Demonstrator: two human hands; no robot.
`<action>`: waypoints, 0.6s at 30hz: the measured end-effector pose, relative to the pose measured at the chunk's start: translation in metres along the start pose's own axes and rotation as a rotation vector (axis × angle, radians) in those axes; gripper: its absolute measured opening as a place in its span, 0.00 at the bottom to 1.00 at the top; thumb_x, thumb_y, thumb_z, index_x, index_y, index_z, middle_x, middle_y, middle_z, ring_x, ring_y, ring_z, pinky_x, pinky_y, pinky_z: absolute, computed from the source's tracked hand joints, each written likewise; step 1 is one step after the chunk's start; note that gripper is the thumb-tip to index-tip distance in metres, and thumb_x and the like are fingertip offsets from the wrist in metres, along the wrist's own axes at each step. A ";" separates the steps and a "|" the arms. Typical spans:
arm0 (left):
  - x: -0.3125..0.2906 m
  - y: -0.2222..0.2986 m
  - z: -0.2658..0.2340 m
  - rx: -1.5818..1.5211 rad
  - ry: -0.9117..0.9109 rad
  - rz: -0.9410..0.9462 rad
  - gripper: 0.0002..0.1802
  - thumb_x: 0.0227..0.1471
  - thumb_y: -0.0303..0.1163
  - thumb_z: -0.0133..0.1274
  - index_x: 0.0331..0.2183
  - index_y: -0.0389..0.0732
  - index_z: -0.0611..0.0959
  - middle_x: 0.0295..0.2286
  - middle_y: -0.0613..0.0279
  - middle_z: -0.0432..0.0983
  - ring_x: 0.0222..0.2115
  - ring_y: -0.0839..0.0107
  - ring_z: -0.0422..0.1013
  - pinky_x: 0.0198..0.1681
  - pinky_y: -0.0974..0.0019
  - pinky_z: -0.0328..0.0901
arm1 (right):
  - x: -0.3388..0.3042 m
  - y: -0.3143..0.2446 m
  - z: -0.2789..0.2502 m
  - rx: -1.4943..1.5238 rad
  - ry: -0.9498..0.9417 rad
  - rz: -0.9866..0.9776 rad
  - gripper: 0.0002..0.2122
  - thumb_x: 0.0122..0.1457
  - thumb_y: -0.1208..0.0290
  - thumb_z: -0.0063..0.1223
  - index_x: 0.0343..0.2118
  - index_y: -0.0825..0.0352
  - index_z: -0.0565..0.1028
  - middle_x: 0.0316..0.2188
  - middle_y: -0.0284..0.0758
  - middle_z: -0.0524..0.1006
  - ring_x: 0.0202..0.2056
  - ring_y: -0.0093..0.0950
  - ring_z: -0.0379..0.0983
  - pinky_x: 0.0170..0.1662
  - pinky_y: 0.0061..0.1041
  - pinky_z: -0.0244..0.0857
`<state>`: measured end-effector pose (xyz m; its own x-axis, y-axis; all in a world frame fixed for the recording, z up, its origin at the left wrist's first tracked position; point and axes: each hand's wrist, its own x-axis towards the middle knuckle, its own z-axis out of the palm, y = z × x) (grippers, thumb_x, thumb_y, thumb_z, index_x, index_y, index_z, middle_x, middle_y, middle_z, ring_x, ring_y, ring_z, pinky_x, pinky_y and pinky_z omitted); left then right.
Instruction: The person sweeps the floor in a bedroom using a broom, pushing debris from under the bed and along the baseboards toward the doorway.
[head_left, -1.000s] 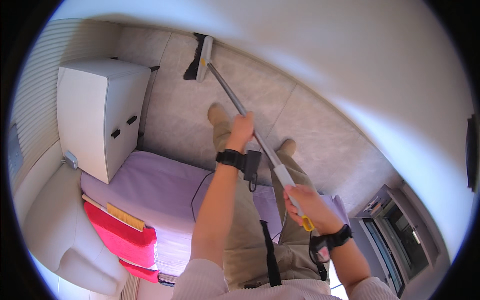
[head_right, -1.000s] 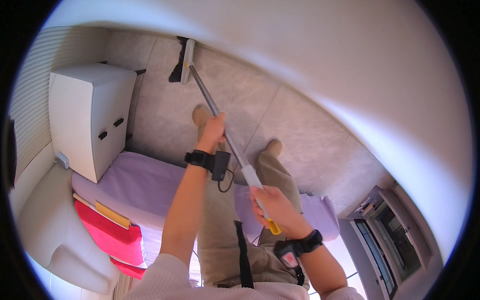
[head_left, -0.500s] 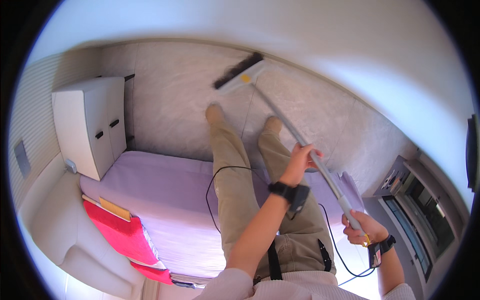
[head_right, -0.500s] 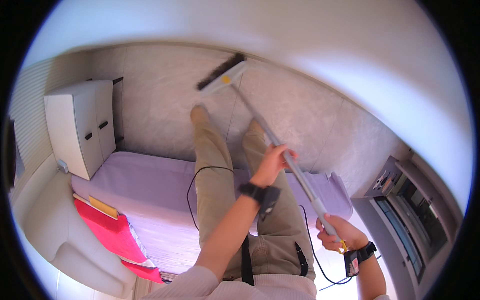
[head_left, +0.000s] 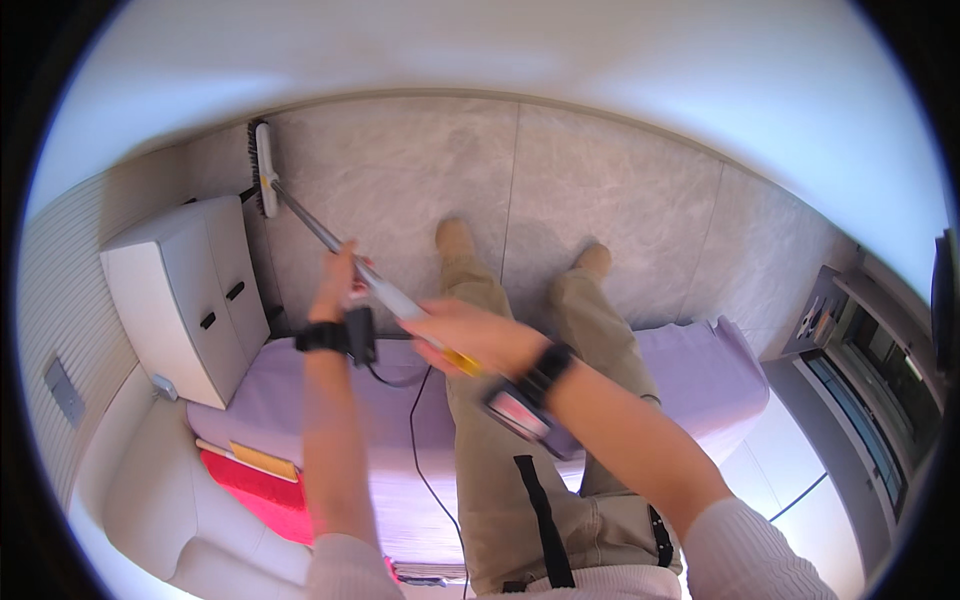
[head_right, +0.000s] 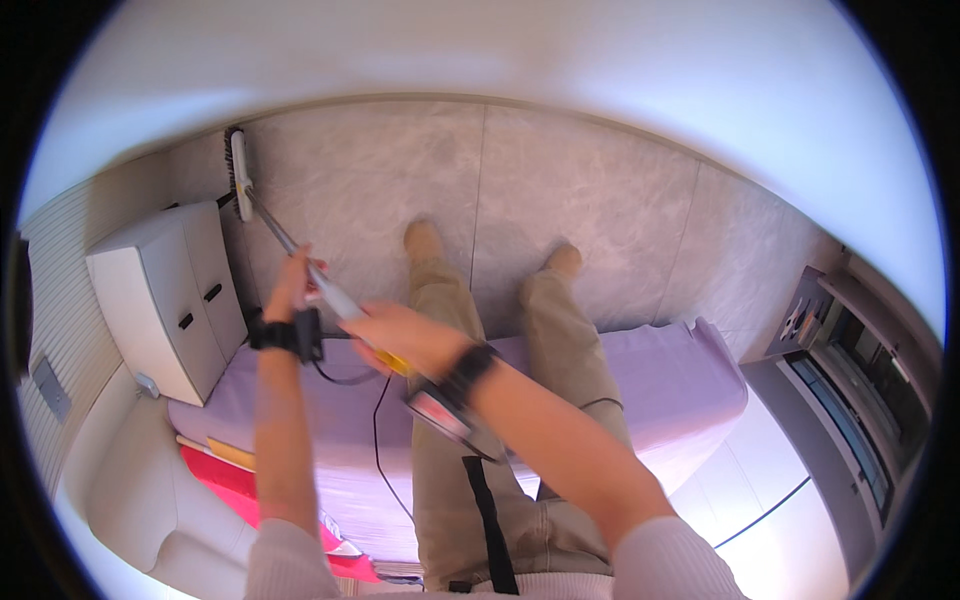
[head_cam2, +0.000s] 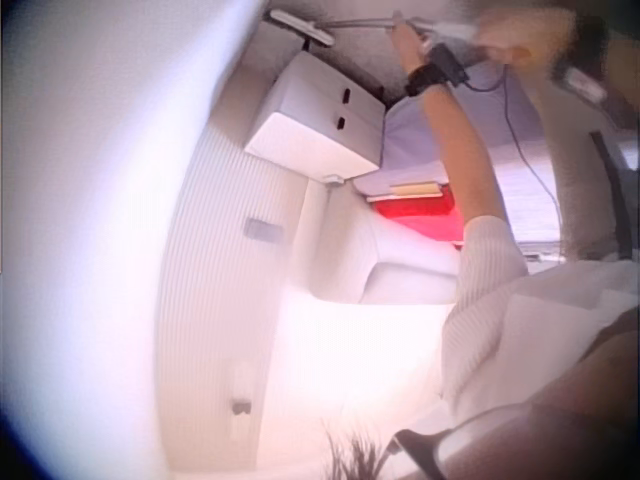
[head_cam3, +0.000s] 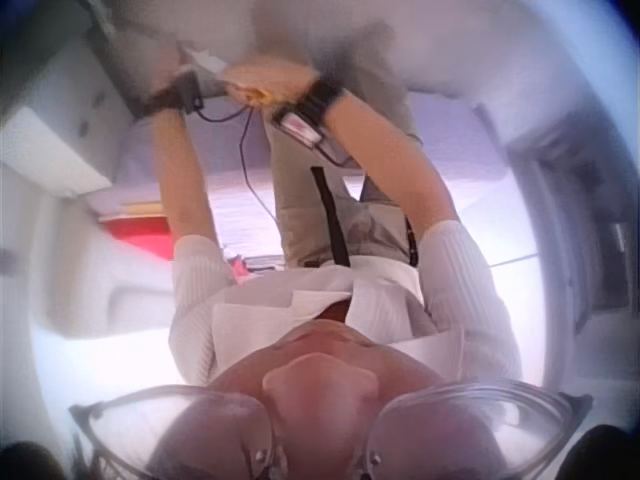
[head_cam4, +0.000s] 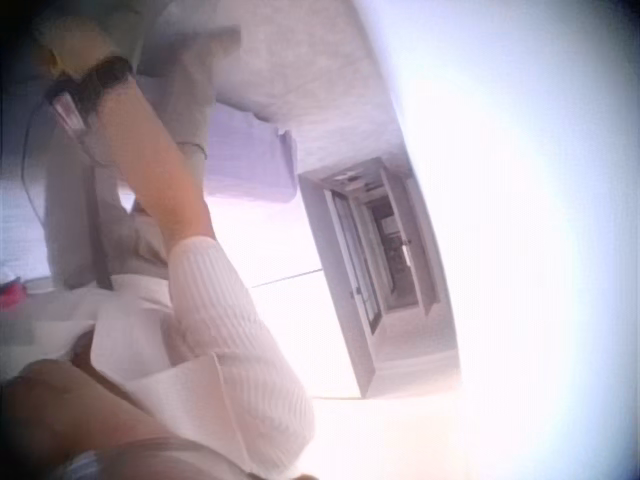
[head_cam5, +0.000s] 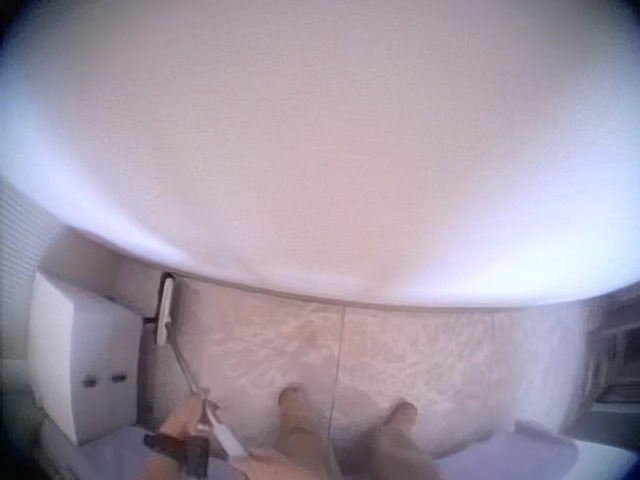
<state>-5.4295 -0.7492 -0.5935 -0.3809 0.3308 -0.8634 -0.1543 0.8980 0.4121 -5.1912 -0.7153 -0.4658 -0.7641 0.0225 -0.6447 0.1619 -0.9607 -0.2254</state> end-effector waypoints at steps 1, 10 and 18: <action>0.033 0.004 -0.019 -0.047 -0.058 -0.023 0.21 0.47 0.48 0.49 0.19 0.39 0.71 0.12 0.62 0.65 0.07 0.71 0.59 0.10 0.67 0.56 | 0.037 -0.013 -0.004 -0.027 -0.058 -0.039 0.10 0.59 0.64 0.43 0.26 0.65 0.64 0.14 0.28 0.64 0.13 0.18 0.60 0.15 0.19 0.53; 0.038 -0.001 0.173 0.751 -0.296 0.603 0.12 0.39 0.37 0.53 0.15 0.39 0.76 0.15 0.51 0.70 0.19 0.57 0.70 0.22 0.58 0.62 | -0.079 -0.017 -0.160 0.091 0.001 -0.113 0.12 0.61 0.64 0.40 0.36 0.68 0.70 0.14 0.21 0.59 0.15 0.11 0.54 0.15 0.12 0.47; -0.264 -0.081 0.508 0.281 -0.635 0.289 0.20 0.51 0.33 0.42 0.37 0.23 0.62 0.19 0.33 0.69 0.25 0.44 0.70 0.31 0.49 0.64 | -0.439 0.072 -0.173 0.526 0.663 0.051 0.20 0.60 0.66 0.40 0.52 0.71 0.61 0.12 0.26 0.59 0.08 0.14 0.50 0.10 0.14 0.43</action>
<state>-4.8538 -0.7620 -0.5468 0.2418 0.5919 -0.7689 0.1434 0.7619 0.6316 -4.7361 -0.7463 -0.3250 -0.2127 -0.0249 -0.9768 -0.2508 -0.9648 0.0792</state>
